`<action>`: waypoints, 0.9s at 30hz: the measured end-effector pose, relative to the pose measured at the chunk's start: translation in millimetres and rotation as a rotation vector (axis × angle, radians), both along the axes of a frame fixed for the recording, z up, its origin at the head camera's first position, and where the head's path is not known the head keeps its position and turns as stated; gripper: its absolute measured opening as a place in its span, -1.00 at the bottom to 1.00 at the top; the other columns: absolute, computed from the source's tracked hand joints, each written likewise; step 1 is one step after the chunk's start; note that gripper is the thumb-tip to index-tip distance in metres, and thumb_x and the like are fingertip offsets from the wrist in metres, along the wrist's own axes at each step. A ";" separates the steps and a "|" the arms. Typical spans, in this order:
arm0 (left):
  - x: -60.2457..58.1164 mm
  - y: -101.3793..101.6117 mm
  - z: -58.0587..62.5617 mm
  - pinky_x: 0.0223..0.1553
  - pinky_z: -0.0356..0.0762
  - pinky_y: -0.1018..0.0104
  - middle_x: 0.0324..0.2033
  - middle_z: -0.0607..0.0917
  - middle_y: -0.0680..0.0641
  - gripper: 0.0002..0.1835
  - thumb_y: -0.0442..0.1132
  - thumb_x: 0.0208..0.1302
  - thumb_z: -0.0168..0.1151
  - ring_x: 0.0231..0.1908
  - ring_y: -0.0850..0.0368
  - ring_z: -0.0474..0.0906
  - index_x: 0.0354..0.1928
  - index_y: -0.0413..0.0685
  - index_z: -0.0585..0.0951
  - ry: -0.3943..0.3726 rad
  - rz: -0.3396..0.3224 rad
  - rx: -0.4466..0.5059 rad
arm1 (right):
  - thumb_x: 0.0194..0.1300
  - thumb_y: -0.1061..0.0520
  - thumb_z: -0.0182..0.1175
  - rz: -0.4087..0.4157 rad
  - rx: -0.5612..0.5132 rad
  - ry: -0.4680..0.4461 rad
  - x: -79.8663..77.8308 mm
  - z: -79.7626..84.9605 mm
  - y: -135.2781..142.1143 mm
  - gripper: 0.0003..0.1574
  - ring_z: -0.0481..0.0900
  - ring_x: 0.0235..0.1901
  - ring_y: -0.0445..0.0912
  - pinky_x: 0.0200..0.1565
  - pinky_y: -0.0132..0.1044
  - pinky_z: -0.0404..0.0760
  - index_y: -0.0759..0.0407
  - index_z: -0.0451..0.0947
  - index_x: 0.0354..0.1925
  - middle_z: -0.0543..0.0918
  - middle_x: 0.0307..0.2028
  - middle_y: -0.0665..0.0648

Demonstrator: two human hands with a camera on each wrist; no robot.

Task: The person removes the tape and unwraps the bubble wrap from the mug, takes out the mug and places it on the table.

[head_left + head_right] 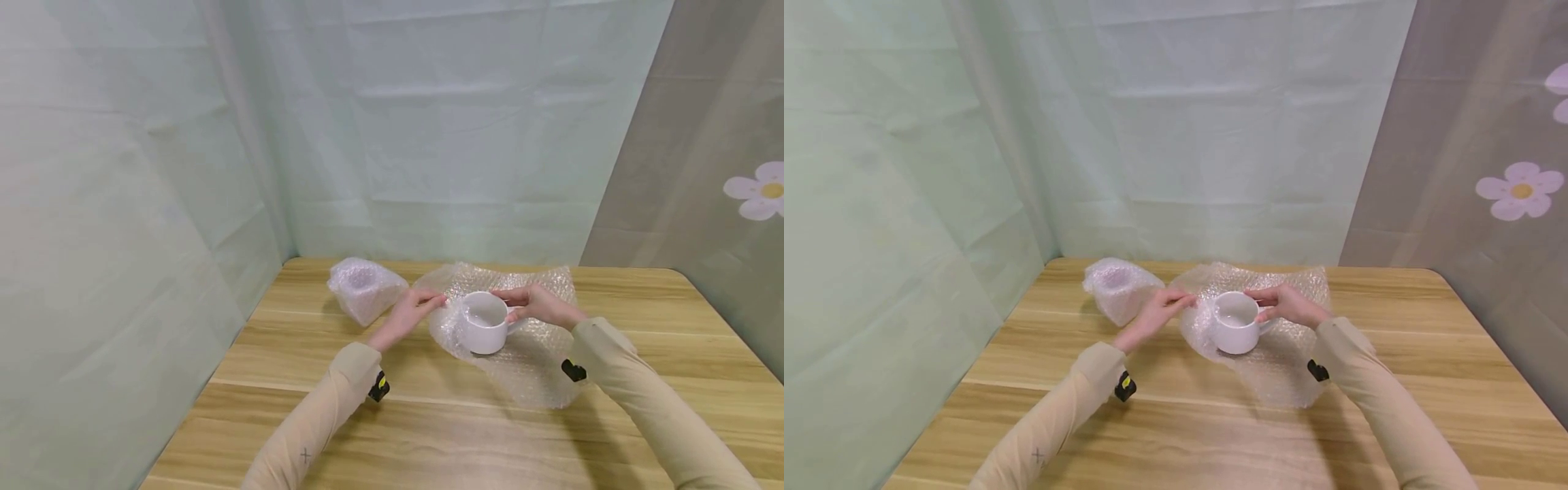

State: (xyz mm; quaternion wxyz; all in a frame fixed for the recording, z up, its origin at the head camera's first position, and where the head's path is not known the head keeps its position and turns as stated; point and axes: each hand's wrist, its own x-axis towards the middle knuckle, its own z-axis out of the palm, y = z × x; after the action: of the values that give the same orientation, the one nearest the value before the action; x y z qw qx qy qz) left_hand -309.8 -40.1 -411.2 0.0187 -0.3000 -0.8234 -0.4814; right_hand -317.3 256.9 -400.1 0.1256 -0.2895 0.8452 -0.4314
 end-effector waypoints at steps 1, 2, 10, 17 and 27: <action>0.1 -1.0 0.7 -0.06 0.39 0.26 -0.28 0.64 -0.01 -0.72 -0.13 0.28 0.10 -0.17 0.16 0.50 -0.22 -0.20 0.64 -0.010 -0.004 0.000 | 0.04 0.22 0.30 -0.001 -0.004 -0.004 0.0 0.4 -0.2 -0.28 0.38 0.04 0.18 0.02 0.04 0.34 0.30 0.33 0.18 0.40 0.10 0.27; -0.2 -2.1 1.0 -0.07 0.40 0.29 -0.29 0.64 0.01 -0.74 -0.15 0.27 0.12 -0.18 0.17 0.50 -0.22 -0.22 0.63 -0.019 -0.011 0.004 | 0.04 0.22 0.30 0.004 -0.007 -0.001 -0.1 0.7 -0.3 -0.28 0.38 0.04 0.18 0.01 0.03 0.35 0.31 0.33 0.18 0.40 0.09 0.28; -1.4 -12.1 4.2 -0.21 0.46 0.38 -0.36 0.63 -0.04 -0.79 -0.40 0.08 0.27 -0.29 0.16 0.50 -0.20 -0.28 0.60 -0.011 -0.093 -0.025 | 0.05 0.26 0.29 -0.003 -0.003 -0.004 0.1 0.3 -0.2 -0.29 0.39 0.03 0.18 0.01 0.01 0.35 0.31 0.32 0.19 0.41 0.09 0.28; 0.8 -18.6 6.4 -0.10 0.42 0.29 -0.26 0.58 0.03 -0.80 -0.39 -0.03 0.36 -0.17 0.18 0.45 -0.28 -0.14 0.66 0.179 -0.133 -0.149 | 0.05 0.25 0.29 -0.011 -0.010 -0.032 1.4 0.7 -0.5 -0.28 0.37 0.05 0.19 0.02 0.02 0.35 0.31 0.32 0.19 0.41 0.09 0.28; 4.6 -25.1 4.4 -0.22 0.51 0.34 -0.24 0.64 -0.14 -0.70 -0.58 -0.01 0.25 -0.23 0.11 0.56 -0.16 -0.30 0.60 0.005 -0.266 -0.096 | 0.02 0.23 0.32 -0.005 -0.021 -0.006 -0.1 -2.4 0.3 -0.27 0.40 0.01 0.21 -0.04 -0.03 0.41 0.34 0.33 0.17 0.45 0.04 0.32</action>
State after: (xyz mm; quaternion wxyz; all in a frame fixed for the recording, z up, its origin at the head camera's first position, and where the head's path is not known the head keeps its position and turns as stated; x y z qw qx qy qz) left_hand -305.2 -65.2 -406.8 -0.0579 -0.4082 -0.7984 -0.4389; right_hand -317.4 257.2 -402.5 0.1240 -0.2873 0.8411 -0.4412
